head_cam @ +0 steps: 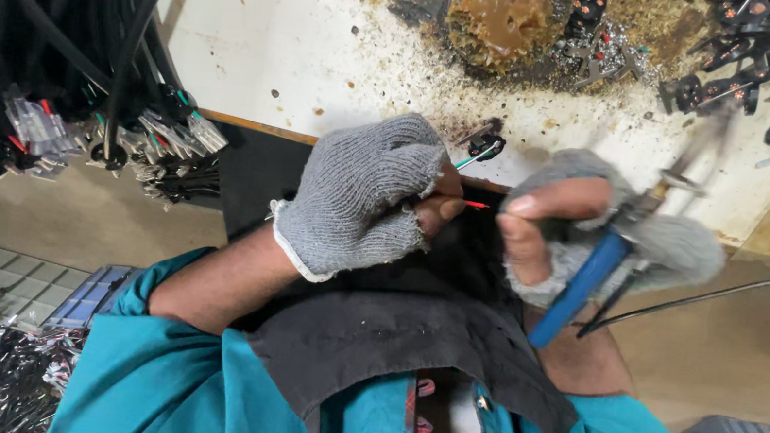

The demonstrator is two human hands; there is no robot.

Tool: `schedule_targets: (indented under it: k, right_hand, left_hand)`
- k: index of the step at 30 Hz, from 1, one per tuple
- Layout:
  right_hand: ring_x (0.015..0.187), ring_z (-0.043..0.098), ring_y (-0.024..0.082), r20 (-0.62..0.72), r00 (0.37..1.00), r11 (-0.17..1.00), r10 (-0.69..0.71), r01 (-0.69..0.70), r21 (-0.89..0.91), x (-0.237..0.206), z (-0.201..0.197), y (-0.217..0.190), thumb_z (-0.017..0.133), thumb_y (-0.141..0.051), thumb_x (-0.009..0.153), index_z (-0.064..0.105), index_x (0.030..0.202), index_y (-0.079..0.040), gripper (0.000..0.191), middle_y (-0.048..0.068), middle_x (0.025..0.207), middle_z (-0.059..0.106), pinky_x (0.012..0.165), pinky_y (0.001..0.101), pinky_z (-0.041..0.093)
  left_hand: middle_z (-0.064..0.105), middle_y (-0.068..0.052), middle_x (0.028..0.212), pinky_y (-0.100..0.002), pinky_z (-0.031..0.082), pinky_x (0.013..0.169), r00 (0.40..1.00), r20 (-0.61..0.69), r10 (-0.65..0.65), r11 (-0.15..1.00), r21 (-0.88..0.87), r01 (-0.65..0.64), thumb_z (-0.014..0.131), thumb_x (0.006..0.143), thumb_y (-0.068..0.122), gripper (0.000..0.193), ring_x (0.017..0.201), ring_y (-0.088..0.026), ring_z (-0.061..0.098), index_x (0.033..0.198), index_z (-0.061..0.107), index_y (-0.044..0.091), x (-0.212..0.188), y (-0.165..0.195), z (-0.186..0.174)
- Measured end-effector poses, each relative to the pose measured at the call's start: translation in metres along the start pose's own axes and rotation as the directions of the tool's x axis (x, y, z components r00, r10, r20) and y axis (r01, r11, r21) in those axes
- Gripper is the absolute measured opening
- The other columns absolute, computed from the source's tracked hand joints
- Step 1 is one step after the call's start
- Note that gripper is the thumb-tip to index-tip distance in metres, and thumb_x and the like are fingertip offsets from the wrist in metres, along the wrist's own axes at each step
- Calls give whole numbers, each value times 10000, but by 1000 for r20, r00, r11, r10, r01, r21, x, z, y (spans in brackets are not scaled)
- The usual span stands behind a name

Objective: The person solders electrical wires to plug connectors at a workbench. They hold a wire and connector in one hand, apply a soldering iron with the other, feed solder wire to the joint, and set finished connectors aside with the pile of completed parts.

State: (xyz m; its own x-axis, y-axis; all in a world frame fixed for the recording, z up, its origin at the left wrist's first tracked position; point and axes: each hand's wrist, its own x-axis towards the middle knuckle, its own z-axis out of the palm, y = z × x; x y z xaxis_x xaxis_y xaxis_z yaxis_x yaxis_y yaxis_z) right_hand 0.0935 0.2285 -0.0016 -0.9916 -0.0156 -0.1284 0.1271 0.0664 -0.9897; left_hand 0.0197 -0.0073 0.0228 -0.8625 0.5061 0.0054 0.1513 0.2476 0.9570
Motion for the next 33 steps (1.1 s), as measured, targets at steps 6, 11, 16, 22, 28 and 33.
schedule_targets:
  k: [6, 11, 16, 22, 28, 33]
  right_hand:
    - [696, 605, 42, 141, 964, 974, 225, -227, -4, 10, 0, -10, 832, -11, 888, 641, 1173, -56, 345, 12, 872, 679, 614, 185, 479]
    - [724, 623, 61, 168, 968, 983, 184, -178, -48, 13, 1, -12, 827, -8, 909, 651, 1155, -48, 304, 26, 884, 688, 645, 200, 495]
    - [751, 641, 79, 175, 972, 987, 158, -149, -63, 10, 0, -8, 822, -6, 930, 661, 1137, -40, 264, 41, 896, 696, 676, 214, 512]
    - [785, 663, 101, 150, 981, 988, 126, -111, -103, 4, 0, 2, 816, -3, 956, 673, 1115, -31, 216, 58, 910, 707, 713, 232, 531]
    - [818, 685, 123, 151, 973, 979, 172, -151, -139, 0, -4, 4, 809, 0, 981, 684, 1093, -22, 169, 75, 924, 717, 750, 250, 551]
    - [846, 703, 142, -18, 998, 975, 63, -66, -211, 8, -5, -14, 804, 2, 1002, 694, 1075, -14, 133, 89, 936, 725, 781, 264, 567]
  left_hand:
    - [644, -63, 948, -376, 534, 741, 999, -33, 14, 1000, -10, -14, 751, 934, 193, 111, 852, -275, 686, 1001, 673, 151, 0, -1, 1]
    - [657, -68, 969, -377, 536, 730, 1000, -15, -17, 1000, 17, 18, 744, 929, 209, 106, 850, -276, 695, 997, 680, 160, -1, -3, 3]
    - [651, -58, 986, -369, 532, 709, 1000, 16, 16, 1000, -11, -16, 724, 946, 228, 102, 871, -284, 693, 1010, 677, 164, -2, -8, 1]
    - [623, -74, 946, -399, 523, 720, 999, 27, 44, 999, -5, -44, 759, 869, 254, 175, 838, -301, 670, 982, 671, 153, -5, -14, 1]
    - [650, -79, 917, -378, 507, 645, 992, -39, 122, 981, 156, -114, 897, 745, 243, 303, 795, -259, 674, 980, 726, 158, -3, -11, 8]
    - [628, -36, 821, -390, 539, 718, 950, -206, 233, 960, 207, -190, 861, 813, 97, 273, 806, -260, 674, 845, 590, 106, 9, -1, -21]
